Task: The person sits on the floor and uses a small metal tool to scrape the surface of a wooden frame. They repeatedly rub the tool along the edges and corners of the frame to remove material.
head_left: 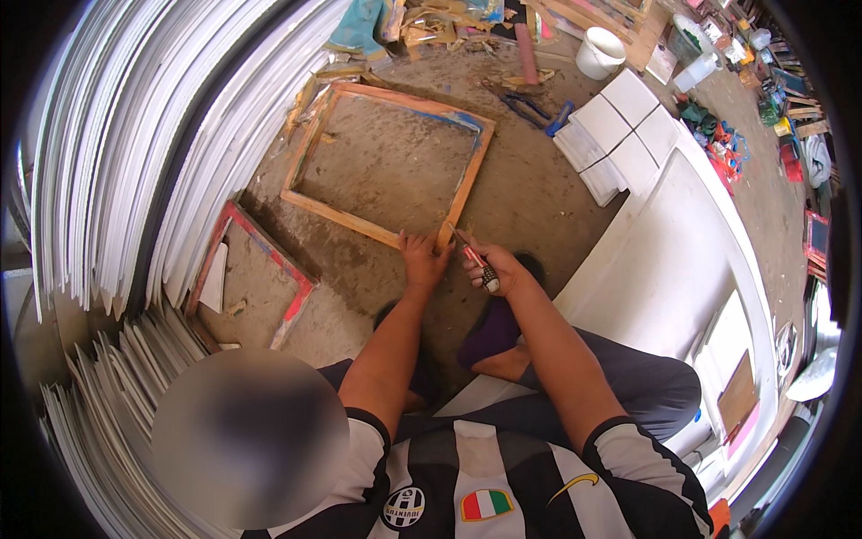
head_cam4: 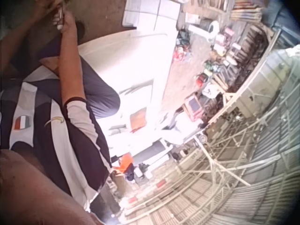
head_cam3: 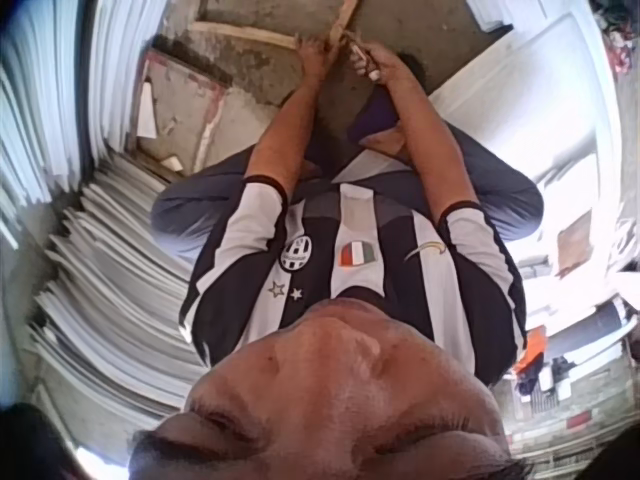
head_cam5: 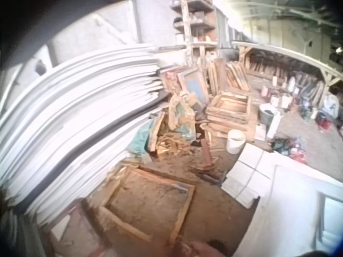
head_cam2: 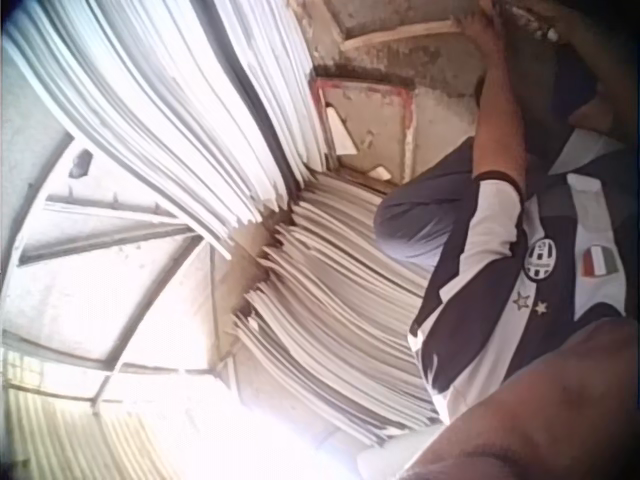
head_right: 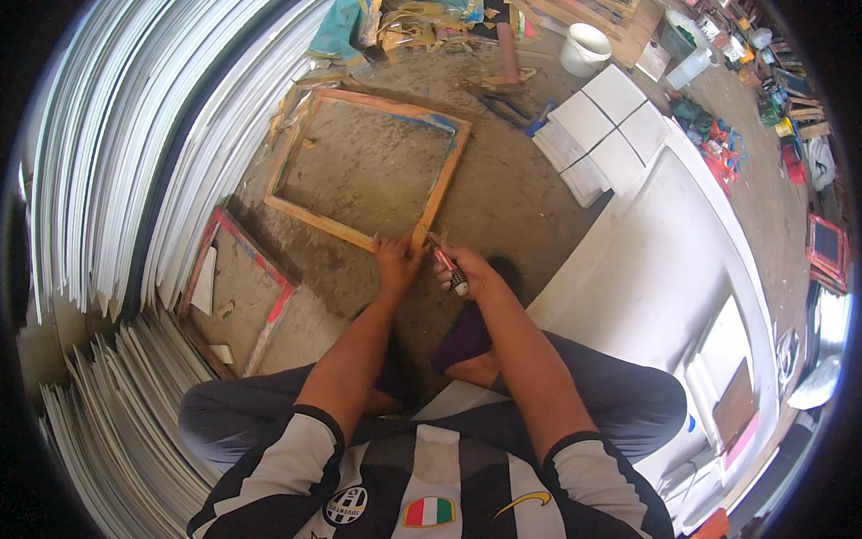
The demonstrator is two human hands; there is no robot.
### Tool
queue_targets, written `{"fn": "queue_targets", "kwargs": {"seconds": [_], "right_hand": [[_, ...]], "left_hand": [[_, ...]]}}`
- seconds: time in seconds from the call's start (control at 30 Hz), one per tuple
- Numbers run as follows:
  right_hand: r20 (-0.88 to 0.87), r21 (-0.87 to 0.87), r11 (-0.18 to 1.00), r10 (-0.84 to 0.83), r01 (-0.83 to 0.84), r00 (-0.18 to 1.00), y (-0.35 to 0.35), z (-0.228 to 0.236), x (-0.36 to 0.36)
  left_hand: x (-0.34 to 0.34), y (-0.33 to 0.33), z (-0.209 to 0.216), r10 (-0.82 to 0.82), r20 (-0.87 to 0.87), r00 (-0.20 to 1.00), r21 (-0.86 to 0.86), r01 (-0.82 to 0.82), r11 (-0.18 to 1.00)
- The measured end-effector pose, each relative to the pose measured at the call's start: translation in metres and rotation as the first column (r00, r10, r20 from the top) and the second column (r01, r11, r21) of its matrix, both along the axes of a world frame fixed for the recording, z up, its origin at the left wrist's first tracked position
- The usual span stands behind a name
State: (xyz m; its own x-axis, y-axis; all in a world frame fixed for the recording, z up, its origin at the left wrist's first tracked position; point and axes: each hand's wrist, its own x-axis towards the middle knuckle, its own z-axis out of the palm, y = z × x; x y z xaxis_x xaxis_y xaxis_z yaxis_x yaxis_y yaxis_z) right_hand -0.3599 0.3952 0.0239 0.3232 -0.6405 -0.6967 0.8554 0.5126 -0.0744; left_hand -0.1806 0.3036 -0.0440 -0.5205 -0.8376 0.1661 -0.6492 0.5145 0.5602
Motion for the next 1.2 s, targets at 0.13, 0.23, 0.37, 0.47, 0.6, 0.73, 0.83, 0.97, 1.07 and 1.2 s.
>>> {"fn": "queue_targets", "kwargs": {"seconds": [0.13,0.23,0.37,0.47,0.6,0.73,0.83,0.97,1.07,1.2], "right_hand": [[-0.564,-0.03,0.981,0.141,-0.191,0.814,0.008,0.008,0.012],[-0.913,0.098,0.895,0.255,-0.435,0.319,0.006,0.026,0.022],[-0.971,0.238,0.8,0.19,-0.551,-0.144,0.006,0.023,0.028],[-0.97,0.237,0.807,0.23,-0.541,-0.082,0.004,0.027,0.032],[-0.968,0.243,0.807,0.239,-0.538,-0.078,0.003,0.028,0.034],[-0.963,0.255,0.81,0.261,-0.529,-0.065,0.002,0.03,0.035],[-0.946,0.31,0.794,0.311,-0.522,-0.089,-0.001,0.036,0.035],[-0.934,0.356,0.76,0.316,-0.544,-0.168,-0.004,0.04,0.035],[-0.93,0.368,0.752,0.301,-0.547,-0.212,-0.003,0.041,0.035],[-0.934,0.358,0.757,0.289,-0.547,-0.211,-0.003,0.039,0.035]], "left_hand": [[0.003,0.001,0.004,-0.058,0.022,0.998,-0.009,0.058,0.998],[0.007,0.0,0.005,-0.084,0.038,0.996,0.005,0.083,0.996],[0.004,0.0,0.004,-0.068,0.053,0.996,0.013,0.068,0.998],[0.002,0.0,0.001,-0.035,0.03,0.999,-0.003,0.035,0.999],[0.005,-0.002,-0.001,-0.069,-0.016,0.997,-0.02,0.069,0.997],[0.005,-0.001,0.001,-0.06,0.001,0.998,0.012,0.06,0.998],[0.005,-0.001,0.0,-0.058,-0.006,0.998,0.01,0.058,0.998],[0.006,-0.001,-0.003,-0.058,-0.004,0.998,-0.007,0.058,0.998],[0.005,-0.001,-0.004,-0.053,-0.006,0.999,-0.013,0.053,0.998],[0.005,-0.001,-0.005,-0.044,0.008,0.999,0.004,0.044,0.999]]}}
